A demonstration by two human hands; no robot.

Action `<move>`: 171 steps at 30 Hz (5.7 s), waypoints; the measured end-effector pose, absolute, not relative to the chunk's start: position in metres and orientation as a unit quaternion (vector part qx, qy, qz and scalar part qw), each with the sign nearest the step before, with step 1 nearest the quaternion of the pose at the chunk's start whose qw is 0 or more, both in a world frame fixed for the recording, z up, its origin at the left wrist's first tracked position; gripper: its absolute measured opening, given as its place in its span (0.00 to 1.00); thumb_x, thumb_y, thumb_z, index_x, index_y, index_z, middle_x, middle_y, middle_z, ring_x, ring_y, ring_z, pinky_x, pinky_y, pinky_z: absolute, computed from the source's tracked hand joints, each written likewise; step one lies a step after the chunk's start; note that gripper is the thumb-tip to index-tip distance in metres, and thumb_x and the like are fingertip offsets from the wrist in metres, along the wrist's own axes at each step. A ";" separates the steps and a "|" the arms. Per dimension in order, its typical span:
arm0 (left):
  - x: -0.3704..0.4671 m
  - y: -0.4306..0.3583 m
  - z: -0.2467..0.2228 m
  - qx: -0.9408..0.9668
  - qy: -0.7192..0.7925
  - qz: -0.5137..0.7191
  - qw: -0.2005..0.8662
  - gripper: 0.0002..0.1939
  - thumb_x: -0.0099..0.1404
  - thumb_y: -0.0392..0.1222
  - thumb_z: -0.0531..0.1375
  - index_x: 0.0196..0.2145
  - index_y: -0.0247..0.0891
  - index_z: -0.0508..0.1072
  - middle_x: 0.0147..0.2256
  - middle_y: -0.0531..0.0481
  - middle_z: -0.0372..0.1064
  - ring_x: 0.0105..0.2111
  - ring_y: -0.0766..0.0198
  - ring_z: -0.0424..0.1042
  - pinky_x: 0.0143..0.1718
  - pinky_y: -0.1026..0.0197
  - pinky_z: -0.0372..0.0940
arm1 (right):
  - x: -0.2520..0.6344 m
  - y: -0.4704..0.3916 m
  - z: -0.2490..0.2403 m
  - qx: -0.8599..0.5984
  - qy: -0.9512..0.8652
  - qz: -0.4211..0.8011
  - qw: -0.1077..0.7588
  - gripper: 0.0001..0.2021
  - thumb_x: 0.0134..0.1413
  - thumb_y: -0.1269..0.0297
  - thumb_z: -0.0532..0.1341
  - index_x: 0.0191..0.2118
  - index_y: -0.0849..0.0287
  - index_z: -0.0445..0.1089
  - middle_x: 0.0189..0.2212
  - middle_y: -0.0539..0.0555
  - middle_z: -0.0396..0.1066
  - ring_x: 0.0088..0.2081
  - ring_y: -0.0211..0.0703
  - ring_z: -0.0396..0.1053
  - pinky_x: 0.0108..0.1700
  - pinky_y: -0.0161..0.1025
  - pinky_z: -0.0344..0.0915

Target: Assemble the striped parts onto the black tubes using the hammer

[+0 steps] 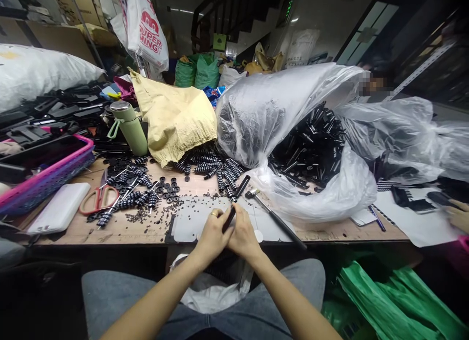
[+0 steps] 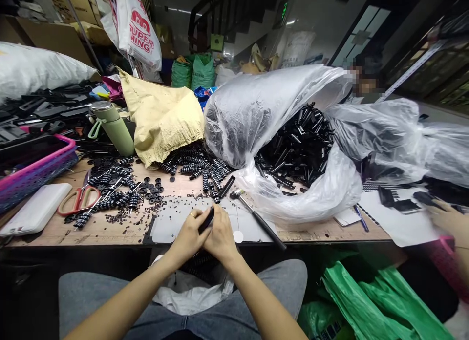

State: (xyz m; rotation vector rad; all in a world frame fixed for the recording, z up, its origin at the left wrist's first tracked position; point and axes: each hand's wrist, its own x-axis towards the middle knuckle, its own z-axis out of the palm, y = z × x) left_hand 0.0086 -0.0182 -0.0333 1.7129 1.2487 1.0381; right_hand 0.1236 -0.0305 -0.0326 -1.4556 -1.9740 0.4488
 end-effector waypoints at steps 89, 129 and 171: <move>-0.149 0.039 -0.033 0.756 0.592 0.253 0.118 0.36 0.53 0.44 0.61 0.56 0.37 0.48 0.53 0.39 0.55 0.54 0.52 0.55 0.52 0.50 0.55 | 0.167 0.156 0.014 -0.723 -0.673 0.098 0.122 0.11 0.55 0.69 0.52 0.40 0.70 0.66 0.42 0.68 0.65 0.49 0.52 0.60 0.48 0.51 0.54; -0.111 0.046 -0.010 0.590 0.623 0.455 0.240 0.25 0.63 0.51 0.47 0.54 0.36 0.56 0.50 0.39 0.60 0.47 0.56 0.63 0.45 0.53 0.62 | 0.069 0.121 -0.012 -0.580 -0.755 0.160 0.261 0.09 0.54 0.69 0.54 0.34 0.61 0.71 0.34 0.55 0.71 0.38 0.40 0.64 0.41 0.38 0.59; -0.066 -0.008 -0.022 0.702 0.578 0.353 0.221 0.19 0.63 0.47 0.48 0.50 0.41 0.65 0.45 0.46 0.68 0.45 0.59 0.67 0.47 0.56 0.62 | 0.073 0.041 -0.017 -0.436 -0.423 0.678 0.414 0.16 0.34 0.53 0.66 0.23 0.62 0.69 0.20 0.48 0.67 0.24 0.32 0.65 0.37 0.38 0.66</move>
